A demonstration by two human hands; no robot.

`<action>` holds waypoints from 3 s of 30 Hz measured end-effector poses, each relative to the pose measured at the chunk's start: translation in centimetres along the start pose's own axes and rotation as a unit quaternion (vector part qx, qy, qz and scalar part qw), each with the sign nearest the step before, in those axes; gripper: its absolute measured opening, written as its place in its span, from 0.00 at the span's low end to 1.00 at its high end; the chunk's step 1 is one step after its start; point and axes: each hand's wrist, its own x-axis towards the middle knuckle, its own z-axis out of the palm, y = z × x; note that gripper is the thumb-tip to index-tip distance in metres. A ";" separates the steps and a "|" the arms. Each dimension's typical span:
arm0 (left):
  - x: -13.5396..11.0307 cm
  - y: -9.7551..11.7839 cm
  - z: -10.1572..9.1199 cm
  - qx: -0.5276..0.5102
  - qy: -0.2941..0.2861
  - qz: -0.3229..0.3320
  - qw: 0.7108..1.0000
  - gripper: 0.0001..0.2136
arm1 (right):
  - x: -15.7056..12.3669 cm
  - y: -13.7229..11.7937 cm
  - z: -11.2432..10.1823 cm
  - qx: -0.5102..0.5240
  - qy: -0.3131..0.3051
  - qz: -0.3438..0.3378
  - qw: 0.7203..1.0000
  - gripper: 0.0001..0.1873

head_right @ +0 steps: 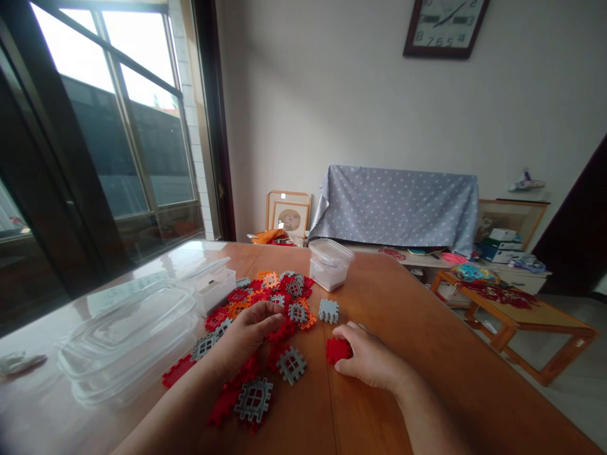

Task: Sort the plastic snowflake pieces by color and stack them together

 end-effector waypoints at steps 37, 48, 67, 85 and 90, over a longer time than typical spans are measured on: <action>1.2 -1.2 -1.9 0.228 0.016 0.098 0.968 0.11 | 0.8 -0.1 0.0 0.028 0.050 -0.037 0.998 0.24; -0.9 -0.2 -2.0 0.530 -0.046 0.123 0.838 0.07 | -0.4 -8.8 3.8 -0.062 -0.006 -0.110 0.992 0.23; -1.7 -0.4 0.7 0.652 -0.093 0.139 0.740 0.08 | -0.1 -6.9 3.3 0.080 0.031 -0.059 0.995 0.13; -0.7 0.2 0.4 0.001 -0.015 0.011 1.000 0.20 | 0.0 -6.9 3.4 0.127 0.103 -0.098 0.982 0.15; -0.6 -0.4 0.8 -0.037 -0.010 0.018 0.999 0.21 | -0.5 -7.2 2.3 0.113 0.164 -0.115 0.973 0.23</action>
